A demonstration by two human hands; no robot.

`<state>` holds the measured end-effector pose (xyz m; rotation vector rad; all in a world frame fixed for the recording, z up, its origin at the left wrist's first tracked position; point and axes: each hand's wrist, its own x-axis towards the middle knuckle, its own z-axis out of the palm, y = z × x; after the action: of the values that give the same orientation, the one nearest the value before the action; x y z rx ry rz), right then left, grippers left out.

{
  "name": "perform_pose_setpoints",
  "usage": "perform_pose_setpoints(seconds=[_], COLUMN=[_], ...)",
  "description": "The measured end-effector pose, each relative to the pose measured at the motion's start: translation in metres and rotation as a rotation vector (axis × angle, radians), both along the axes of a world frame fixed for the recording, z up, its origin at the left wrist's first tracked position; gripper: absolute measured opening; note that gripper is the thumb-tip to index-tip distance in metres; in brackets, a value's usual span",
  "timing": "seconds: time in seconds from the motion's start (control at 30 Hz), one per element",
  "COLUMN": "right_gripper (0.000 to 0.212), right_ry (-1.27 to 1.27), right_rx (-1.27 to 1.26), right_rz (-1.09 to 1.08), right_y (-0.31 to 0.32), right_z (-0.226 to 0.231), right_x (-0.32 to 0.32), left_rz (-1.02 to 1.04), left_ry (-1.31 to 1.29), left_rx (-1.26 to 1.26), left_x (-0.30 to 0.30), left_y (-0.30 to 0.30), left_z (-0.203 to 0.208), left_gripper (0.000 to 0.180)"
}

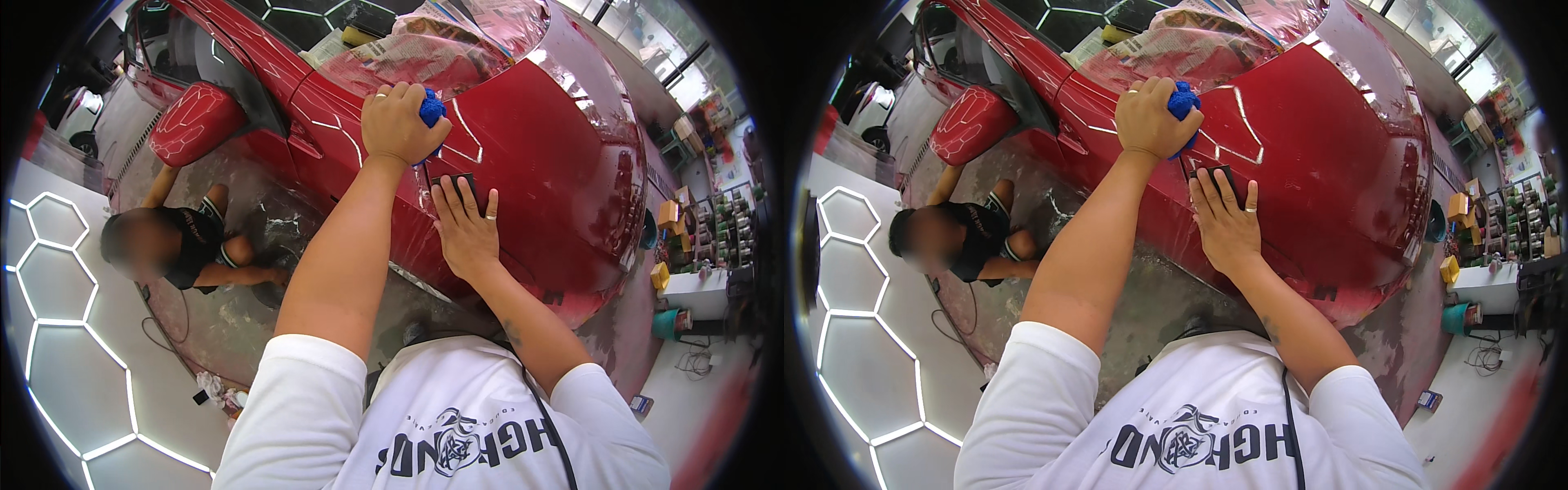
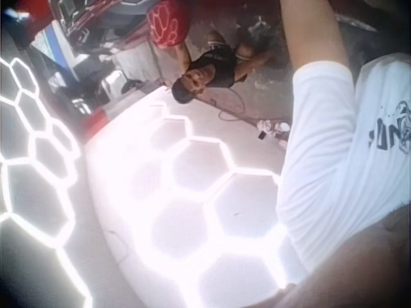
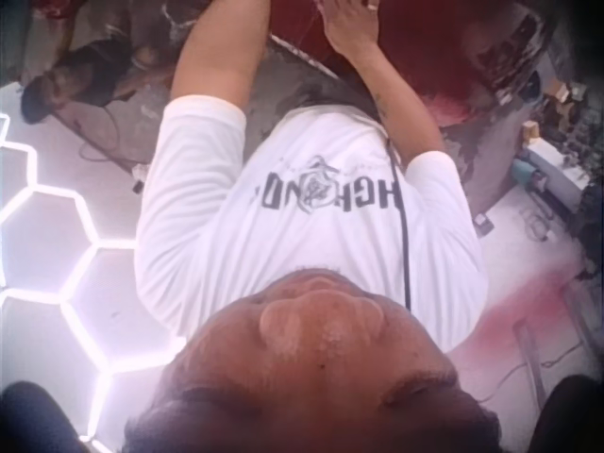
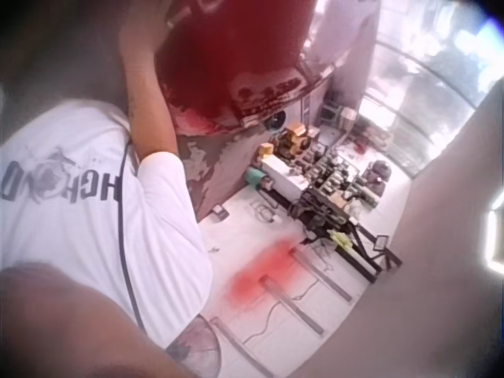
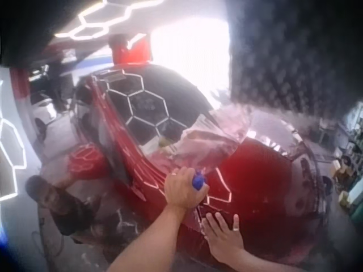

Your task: The person wipes the hood of a red car using a blue cloth and a black squeegee. They repeatedly rub the surface and smooth the film over the hood area.

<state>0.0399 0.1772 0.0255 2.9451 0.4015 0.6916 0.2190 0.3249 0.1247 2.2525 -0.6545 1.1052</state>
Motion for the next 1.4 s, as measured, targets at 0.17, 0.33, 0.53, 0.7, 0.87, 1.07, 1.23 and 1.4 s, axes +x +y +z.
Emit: perform_pose_setpoints(seconds=[0.17,0.33,0.53,0.7,0.87,1.07,1.23,1.4], right_gripper=[0.056,0.052,0.054,0.059,0.062,0.061,0.056,0.059], right_ry=[-0.016,0.148,0.146,0.120,0.303,0.461,-0.002,-0.069], right_rx=[0.038,-0.165,-0.313,-0.194,-0.283,-0.112,0.844,1.152], right_rz=[0.072,0.323,0.437,0.364,0.303,-0.107,-0.510,-0.725], right_y=[0.008,-0.131,-0.144,-0.084,-0.277,-0.432,-0.528,-0.614], right_z=[0.061,0.042,0.047,0.048,0.017,0.052,-0.037,-0.115], right_x=[0.032,-0.039,-0.018,-0.001,-0.129,-0.239,-0.352,-0.436], left_rz=[0.038,0.025,0.100,0.074,0.088,0.145,0.259,0.073], left_ry=[0.033,0.031,0.004,-0.060,-0.027,-0.038,-0.214,-0.121], left_rx=[-0.100,-0.084,-0.028,0.018,0.056,0.121,-0.010,0.019], left_x=[0.008,0.001,0.003,0.005,0.006,0.000,-0.075,-0.202], left_y=[0.000,0.001,-0.004,0.003,-0.001,-0.008,-0.067,-0.240], left_z=[-0.003,-0.007,-0.006,-0.009,-0.011,-0.006,-0.042,-0.066], left_gripper=[0.036,0.035,0.036,0.032,0.033,0.034,0.031,0.029])
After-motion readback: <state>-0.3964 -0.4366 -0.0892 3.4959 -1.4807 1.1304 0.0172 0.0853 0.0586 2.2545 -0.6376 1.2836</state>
